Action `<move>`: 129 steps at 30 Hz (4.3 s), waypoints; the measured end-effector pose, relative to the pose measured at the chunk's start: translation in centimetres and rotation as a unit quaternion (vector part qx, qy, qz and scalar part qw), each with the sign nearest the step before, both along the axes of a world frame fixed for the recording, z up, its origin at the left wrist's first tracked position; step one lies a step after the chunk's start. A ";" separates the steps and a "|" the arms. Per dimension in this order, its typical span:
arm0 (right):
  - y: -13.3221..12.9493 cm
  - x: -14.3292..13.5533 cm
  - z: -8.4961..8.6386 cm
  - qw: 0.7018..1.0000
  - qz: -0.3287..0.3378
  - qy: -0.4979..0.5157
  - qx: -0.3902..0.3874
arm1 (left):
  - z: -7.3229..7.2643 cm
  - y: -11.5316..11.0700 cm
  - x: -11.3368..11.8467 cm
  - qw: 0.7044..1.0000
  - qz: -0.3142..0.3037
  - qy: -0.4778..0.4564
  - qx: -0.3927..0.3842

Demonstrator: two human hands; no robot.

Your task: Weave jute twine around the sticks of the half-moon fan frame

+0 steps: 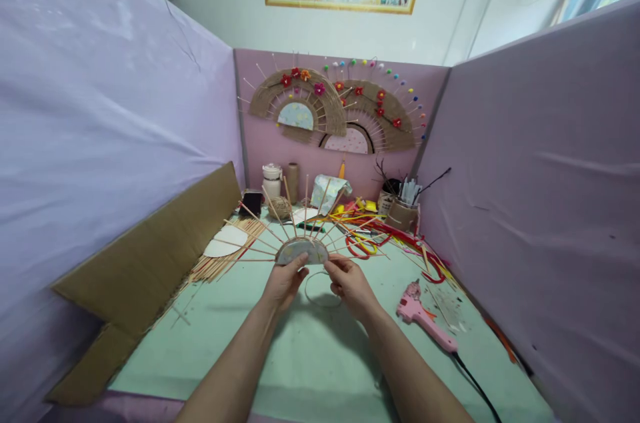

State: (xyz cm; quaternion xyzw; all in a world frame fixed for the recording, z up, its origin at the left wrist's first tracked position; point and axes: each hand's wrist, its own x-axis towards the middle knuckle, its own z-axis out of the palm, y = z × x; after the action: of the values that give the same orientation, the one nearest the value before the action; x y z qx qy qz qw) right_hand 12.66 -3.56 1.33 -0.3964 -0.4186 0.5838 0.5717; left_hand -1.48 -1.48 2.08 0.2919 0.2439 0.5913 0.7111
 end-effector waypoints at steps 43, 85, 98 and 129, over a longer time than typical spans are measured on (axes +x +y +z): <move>-1.7 3.2 3.4 0.964 -0.066 0.184 0.178 | 0.1 1.2 -1.4 0.993 0.074 -0.063 0.062; -5.5 0.0 6.5 0.886 -0.165 -0.314 0.298 | -0.4 1.5 -1.3 0.960 0.270 0.009 0.078; -4.1 0.7 7.2 0.791 -0.352 -0.389 0.315 | -0.3 1.4 -1.2 0.961 0.267 0.019 0.073; -1.4 -1.5 -1.0 0.865 -0.079 -0.481 0.119 | 0.4 1.8 -1.9 0.975 0.131 -0.178 -0.017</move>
State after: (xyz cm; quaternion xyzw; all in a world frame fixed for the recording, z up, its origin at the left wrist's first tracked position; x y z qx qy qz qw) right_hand 11.19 -5.00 0.30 -0.5884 -0.6752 0.2193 0.3870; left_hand -3.36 0.29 2.46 0.1355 0.1590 0.7175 0.6645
